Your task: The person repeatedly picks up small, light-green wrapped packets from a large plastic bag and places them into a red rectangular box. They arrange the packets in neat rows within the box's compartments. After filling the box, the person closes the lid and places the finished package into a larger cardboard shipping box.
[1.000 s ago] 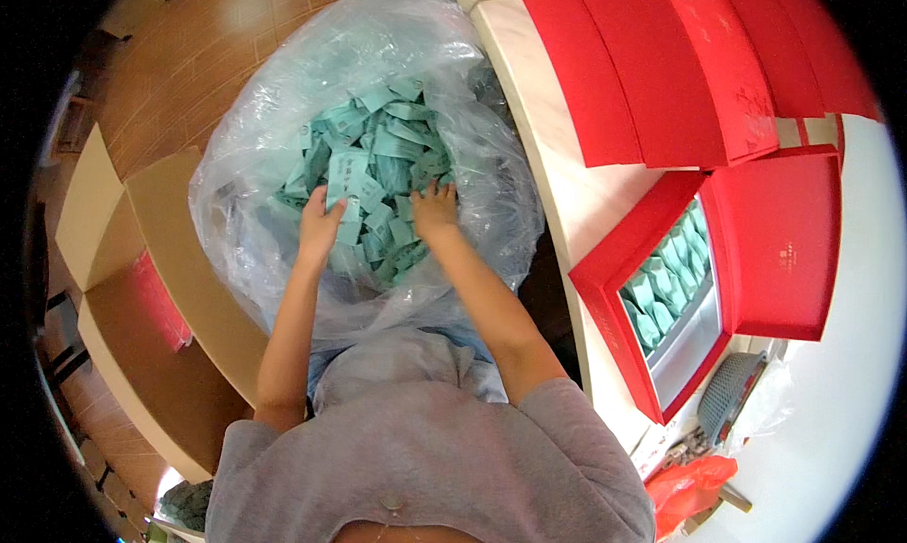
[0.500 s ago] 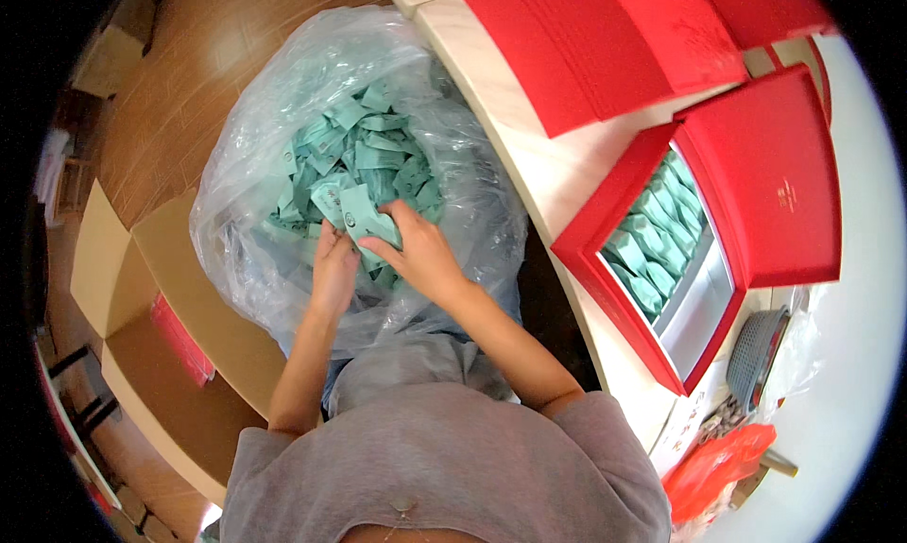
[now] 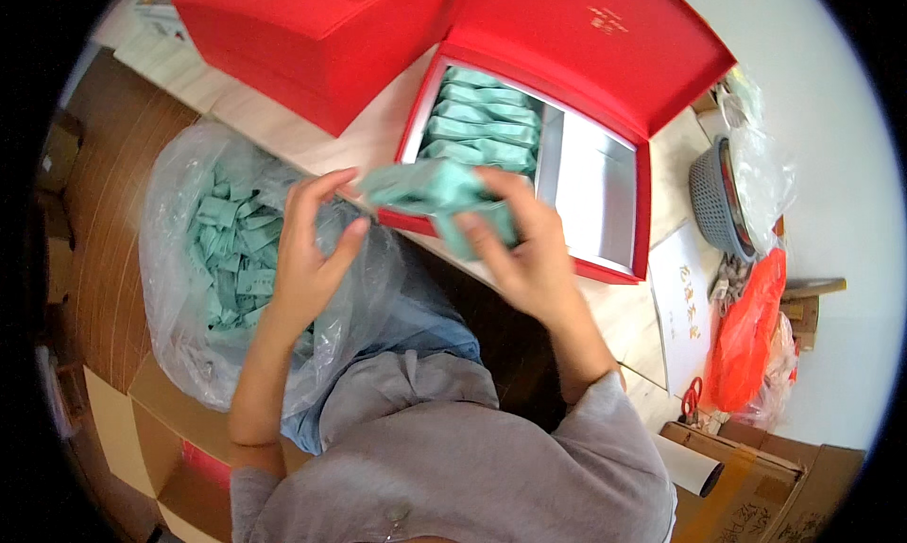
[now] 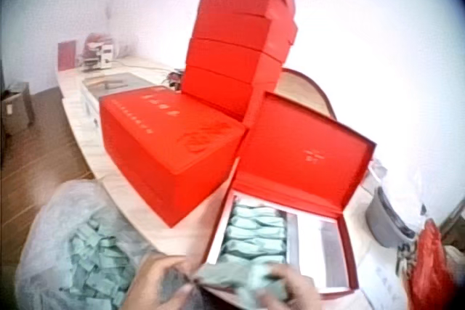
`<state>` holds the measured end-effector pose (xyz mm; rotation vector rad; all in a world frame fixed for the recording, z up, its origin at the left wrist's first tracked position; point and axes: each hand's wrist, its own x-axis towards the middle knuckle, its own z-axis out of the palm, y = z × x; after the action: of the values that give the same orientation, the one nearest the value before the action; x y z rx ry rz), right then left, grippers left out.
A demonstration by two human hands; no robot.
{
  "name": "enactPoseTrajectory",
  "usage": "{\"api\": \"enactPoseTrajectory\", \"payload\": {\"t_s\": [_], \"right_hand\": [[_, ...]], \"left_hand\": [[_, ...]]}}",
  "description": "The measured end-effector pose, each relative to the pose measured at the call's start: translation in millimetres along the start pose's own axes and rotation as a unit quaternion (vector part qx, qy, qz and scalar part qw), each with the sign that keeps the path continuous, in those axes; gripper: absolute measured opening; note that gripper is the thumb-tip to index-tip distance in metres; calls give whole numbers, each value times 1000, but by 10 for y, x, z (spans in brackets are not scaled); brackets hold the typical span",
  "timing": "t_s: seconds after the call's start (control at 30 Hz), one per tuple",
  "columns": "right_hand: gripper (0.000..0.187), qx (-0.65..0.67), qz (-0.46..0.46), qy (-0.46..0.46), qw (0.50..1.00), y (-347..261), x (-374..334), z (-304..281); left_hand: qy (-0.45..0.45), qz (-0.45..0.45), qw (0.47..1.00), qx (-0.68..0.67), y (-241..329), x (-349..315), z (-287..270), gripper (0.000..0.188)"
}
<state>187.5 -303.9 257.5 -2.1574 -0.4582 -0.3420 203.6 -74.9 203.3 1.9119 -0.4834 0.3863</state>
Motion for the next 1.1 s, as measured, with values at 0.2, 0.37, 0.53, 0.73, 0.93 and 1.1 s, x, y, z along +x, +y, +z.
{"api": "enactPoseTrajectory", "payload": {"t_s": [0.2,0.37,0.53,0.73,0.93,1.1], "right_hand": [[25,-62,88,21,994,215,-81,-627],[29,-59,69,-43,995,281,-15,-499],[29,-213,22,-124,969,341,163,-378],[33,-258,-82,-144,952,490,274,-99],[40,-180,-89,-160,967,367,304,-219],[33,-287,-122,-237,920,438,77,-493]], "left_hand": [[-260,144,945,140,-1,846,567,60],[-258,227,908,241,-325,1076,842,69],[-281,214,899,259,-312,1151,800,66],[-332,162,914,170,-287,1290,683,58],[-316,134,928,143,-191,1141,288,40],[-325,209,912,140,-2,925,163,27]]}}
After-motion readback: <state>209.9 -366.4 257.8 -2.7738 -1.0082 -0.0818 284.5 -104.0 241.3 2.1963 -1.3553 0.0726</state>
